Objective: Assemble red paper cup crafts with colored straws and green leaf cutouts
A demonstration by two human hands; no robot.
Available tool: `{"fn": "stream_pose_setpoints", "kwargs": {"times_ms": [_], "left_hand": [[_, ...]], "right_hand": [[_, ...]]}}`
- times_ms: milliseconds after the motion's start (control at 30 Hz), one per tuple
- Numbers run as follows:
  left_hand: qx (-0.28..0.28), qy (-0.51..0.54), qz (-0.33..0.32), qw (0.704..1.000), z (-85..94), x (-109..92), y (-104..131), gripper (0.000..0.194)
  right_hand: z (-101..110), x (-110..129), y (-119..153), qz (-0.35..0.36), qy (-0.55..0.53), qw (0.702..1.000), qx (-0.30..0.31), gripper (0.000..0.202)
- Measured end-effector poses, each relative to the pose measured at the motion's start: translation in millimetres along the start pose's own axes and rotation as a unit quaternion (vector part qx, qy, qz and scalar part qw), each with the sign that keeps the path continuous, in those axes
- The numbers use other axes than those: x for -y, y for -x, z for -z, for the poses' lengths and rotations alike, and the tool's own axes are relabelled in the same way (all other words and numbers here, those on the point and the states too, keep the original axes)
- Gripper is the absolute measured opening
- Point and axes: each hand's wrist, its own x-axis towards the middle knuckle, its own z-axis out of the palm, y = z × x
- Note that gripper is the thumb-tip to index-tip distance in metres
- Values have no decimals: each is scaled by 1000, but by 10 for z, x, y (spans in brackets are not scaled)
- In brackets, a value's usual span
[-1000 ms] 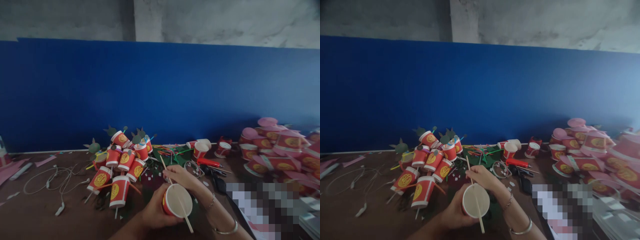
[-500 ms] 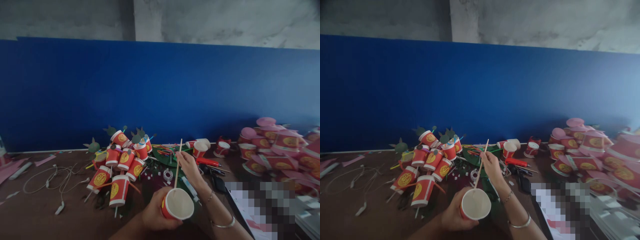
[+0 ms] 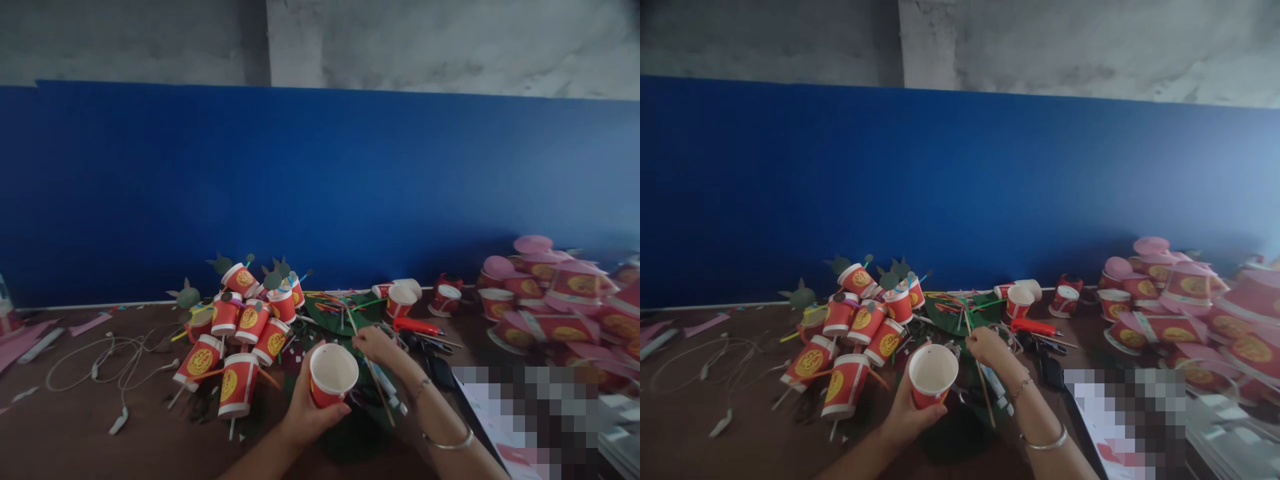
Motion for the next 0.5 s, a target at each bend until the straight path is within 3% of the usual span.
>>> {"fn": "stream_pose_setpoints", "kwargs": {"times_ms": [233, 500], "left_hand": [[-52, -23, 31, 998, 33, 67, 17, 89], [-83, -44, 24, 995, 43, 8, -52, 75]], "right_hand": [[17, 60, 91, -9, 99, 995, 6, 28], [119, 264, 220, 44, 102, 994, 18, 27]]}}
